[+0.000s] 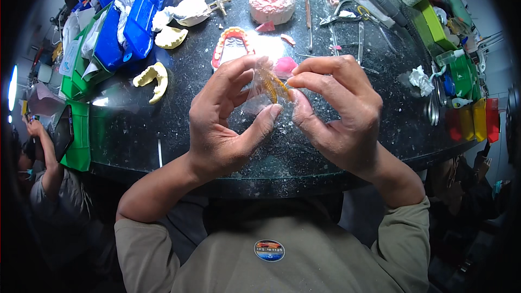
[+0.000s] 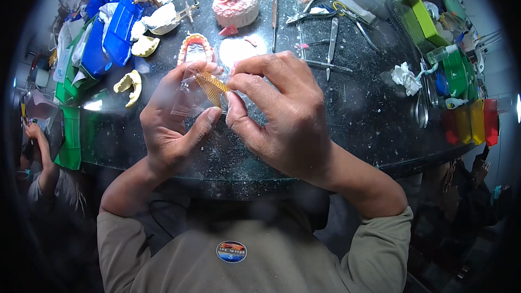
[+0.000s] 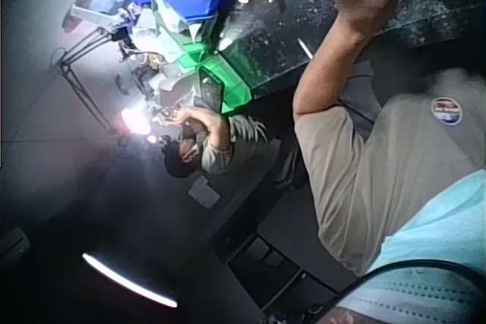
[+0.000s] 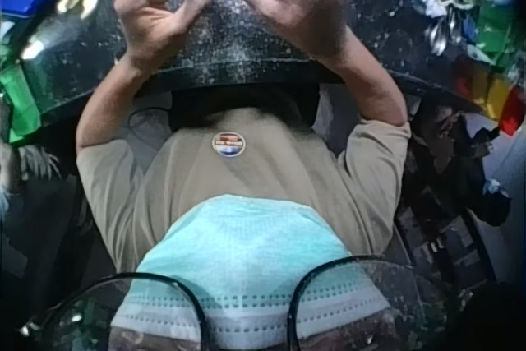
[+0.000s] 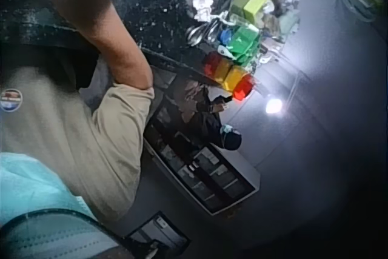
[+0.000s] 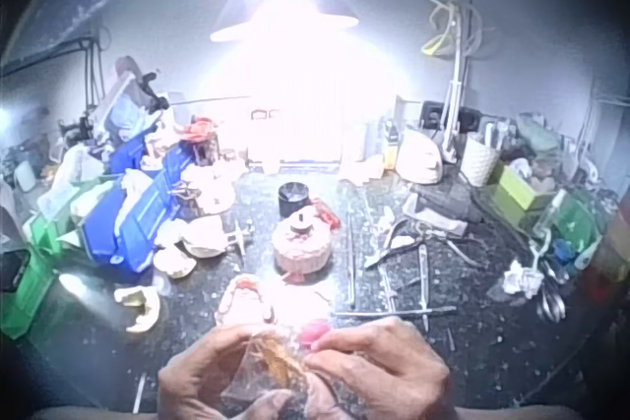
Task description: The dental technician fits a gold-colored wax mesh pattern onto a plaster model of a lower jaw and marks the mesh with a black pen.
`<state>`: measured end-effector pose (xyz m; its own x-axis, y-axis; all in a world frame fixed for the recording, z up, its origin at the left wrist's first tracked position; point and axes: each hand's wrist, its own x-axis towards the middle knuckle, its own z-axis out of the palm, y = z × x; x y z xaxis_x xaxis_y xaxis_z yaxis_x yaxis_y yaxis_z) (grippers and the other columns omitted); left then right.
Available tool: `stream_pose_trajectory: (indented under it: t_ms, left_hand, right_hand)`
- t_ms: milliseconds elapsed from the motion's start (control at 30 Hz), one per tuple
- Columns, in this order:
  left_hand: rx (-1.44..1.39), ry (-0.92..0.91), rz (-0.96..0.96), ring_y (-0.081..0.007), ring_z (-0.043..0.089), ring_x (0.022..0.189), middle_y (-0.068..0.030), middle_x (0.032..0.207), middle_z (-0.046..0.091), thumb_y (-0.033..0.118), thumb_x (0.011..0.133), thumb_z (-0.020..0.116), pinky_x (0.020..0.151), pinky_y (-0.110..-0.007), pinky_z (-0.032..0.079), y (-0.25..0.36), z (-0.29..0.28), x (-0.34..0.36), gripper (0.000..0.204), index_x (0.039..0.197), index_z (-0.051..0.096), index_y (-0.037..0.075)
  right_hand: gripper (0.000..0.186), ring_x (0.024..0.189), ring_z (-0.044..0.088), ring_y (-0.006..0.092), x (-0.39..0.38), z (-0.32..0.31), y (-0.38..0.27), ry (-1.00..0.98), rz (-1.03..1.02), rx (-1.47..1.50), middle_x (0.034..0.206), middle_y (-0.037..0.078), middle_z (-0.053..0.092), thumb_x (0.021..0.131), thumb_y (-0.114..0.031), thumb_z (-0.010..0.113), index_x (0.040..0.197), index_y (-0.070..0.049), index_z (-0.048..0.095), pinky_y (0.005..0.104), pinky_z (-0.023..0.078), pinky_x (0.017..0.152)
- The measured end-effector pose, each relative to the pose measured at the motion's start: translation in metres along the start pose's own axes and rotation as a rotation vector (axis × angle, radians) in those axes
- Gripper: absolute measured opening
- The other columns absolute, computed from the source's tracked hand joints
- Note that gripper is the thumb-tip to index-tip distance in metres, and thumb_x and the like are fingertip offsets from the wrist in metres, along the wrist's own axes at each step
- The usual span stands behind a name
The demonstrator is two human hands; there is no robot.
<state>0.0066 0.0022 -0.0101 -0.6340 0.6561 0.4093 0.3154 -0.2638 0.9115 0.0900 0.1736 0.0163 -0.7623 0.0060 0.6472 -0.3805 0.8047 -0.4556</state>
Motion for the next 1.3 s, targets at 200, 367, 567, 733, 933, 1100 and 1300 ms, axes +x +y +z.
stream_pose_trajectory:
  t_ms: [200, 367, 567, 733, 933, 1100, 1300]
  left_hand:
    - [-0.047, 0.019, -0.115, -0.0224, 0.051, 0.120, -0.0160, 0.128, 0.051, -0.005, 0.083, 0.063, 0.103, -0.035, 0.041, 0.000, -0.001, 0.000, 0.059, 0.135, 0.037, -0.008]
    - [-0.074, 0.043, -0.179, -0.0215, 0.052, 0.119, -0.0150, 0.126, 0.052, -0.006, 0.084, 0.062, 0.102, -0.035, 0.041, 0.004, 0.000, 0.002, 0.056, 0.135, 0.038, -0.007]
    - [-0.052, 0.033, -0.156, -0.0212, 0.051, 0.119, -0.0147, 0.126, 0.052, -0.005, 0.085, 0.062, 0.101, -0.035, 0.042, 0.003, -0.002, 0.001, 0.055, 0.134, 0.038, -0.007]
    - [-0.058, 0.075, -0.101, -0.0233, 0.059, 0.110, -0.0177, 0.122, 0.055, 0.002, 0.084, 0.067, 0.093, -0.033, 0.052, 0.004, 0.002, 0.001, 0.055, 0.131, 0.040, -0.008]
    - [-0.253, 0.073, -0.251, -0.0221, 0.057, 0.112, -0.0177, 0.120, 0.055, 0.000, 0.087, 0.061, 0.097, -0.034, 0.049, 0.012, 0.003, 0.003, 0.050, 0.131, 0.039, -0.009]
    - [-0.382, 0.074, -0.294, -0.0224, 0.051, 0.118, -0.0166, 0.128, 0.050, 0.006, 0.091, 0.056, 0.099, -0.037, 0.045, 0.009, -0.002, 0.002, 0.049, 0.134, 0.038, -0.008]
    - [-0.308, 0.121, -0.130, -0.0218, 0.056, 0.114, -0.0176, 0.124, 0.054, -0.001, 0.087, 0.061, 0.097, -0.034, 0.048, 0.002, 0.000, 0.002, 0.053, 0.134, 0.037, -0.008]
  right_hand:
    - [0.022, 0.081, 0.059, 0.0247, 0.000, 0.005, 0.002, 0.014, -0.075, -0.170, 0.092, 0.011, 0.063, 0.069, 0.002, 0.069, 0.091, 0.000, 0.066, 0.0340, 0.048, 0.070]
    - [0.022, 0.085, 0.059, 0.0264, -0.002, 0.006, -0.001, -0.010, -0.087, -0.154, 0.094, 0.012, 0.062, 0.069, 0.001, 0.069, 0.090, 0.000, 0.065, 0.0363, 0.048, 0.073]
    - [0.017, 0.087, 0.059, 0.0274, -0.004, 0.010, 0.004, -0.014, -0.111, -0.157, 0.097, 0.012, 0.061, 0.069, -0.003, 0.069, 0.085, 0.002, 0.064, 0.0378, 0.046, 0.075]
    - [0.013, 0.088, 0.061, 0.0267, -0.005, 0.010, -0.006, 0.064, -0.242, -0.273, 0.099, 0.013, 0.063, 0.069, -0.003, 0.069, 0.079, 0.004, 0.064, 0.0357, 0.048, 0.075]
    - [0.012, 0.086, 0.062, 0.0260, -0.003, 0.008, -0.006, 0.111, -0.260, -0.244, 0.098, 0.014, 0.062, 0.070, -0.002, 0.068, 0.079, 0.004, 0.064, 0.0351, 0.049, 0.073]
    - [0.016, 0.086, 0.060, 0.0260, -0.002, 0.011, 0.003, 0.142, -0.214, -0.195, 0.100, 0.012, 0.060, 0.066, -0.003, 0.069, 0.080, 0.001, 0.062, 0.0367, 0.046, 0.071]
    - [0.021, 0.087, 0.060, 0.0291, -0.001, 0.013, -0.002, 0.051, -0.136, -0.252, 0.102, 0.014, 0.060, 0.067, -0.004, 0.067, 0.086, 0.002, 0.062, 0.0384, 0.046, 0.072]
